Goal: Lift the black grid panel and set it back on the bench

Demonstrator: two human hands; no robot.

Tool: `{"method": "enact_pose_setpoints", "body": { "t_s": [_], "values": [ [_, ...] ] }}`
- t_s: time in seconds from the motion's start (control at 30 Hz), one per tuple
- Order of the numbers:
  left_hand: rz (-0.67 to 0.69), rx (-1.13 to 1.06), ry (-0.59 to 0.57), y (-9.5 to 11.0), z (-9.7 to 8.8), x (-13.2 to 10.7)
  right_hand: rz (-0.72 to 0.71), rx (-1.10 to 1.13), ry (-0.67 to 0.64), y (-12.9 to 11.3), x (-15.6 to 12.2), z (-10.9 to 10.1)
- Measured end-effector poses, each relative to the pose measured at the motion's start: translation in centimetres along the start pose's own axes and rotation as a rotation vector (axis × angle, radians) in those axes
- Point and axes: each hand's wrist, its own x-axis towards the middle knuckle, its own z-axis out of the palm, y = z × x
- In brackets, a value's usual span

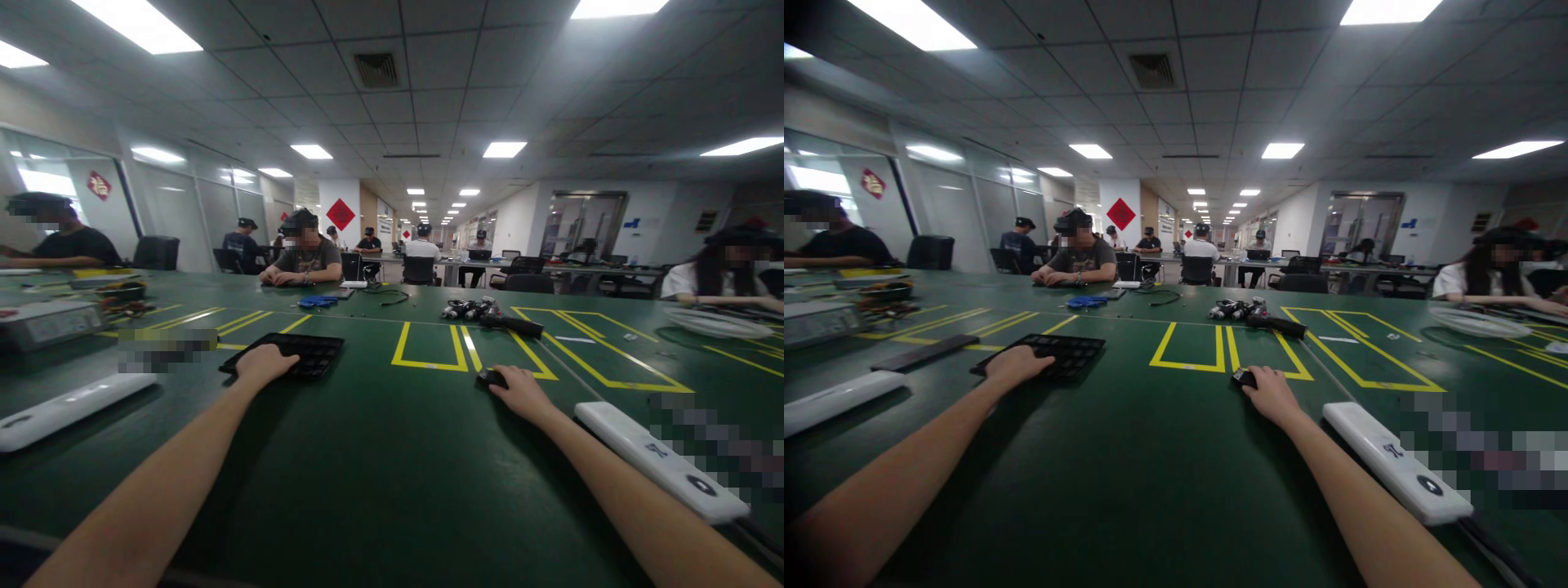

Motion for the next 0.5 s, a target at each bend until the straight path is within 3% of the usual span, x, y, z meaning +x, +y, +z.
{"method": "enact_pose_setpoints", "body": {
  "t_s": [0.07,0.23,0.33,0.4,0.5],
  "values": [
    [-0.009,-0.002,0.012,-0.1,0.0,0.0,0.006,-0.039,-0.003,-0.2,0.0,0.2],
    [0.200,0.067,0.346,3.1,-0.1,-1.6,0.035,-0.077,0.126,-1.6,-0.3,0.0],
    [0.438,-0.003,0.281,6.7,1.0,-4.0,-0.109,0.045,0.120,-4.1,-1.4,-0.1],
    [0.620,-0.047,0.191,9.1,2.3,-6.1,-0.244,0.137,0.047,-6.3,-2.6,0.2],
    [0.753,-0.047,0.049,11.6,4.1,-8.7,-0.401,0.221,-0.095,-8.7,-4.4,0.7]
  ]
}}
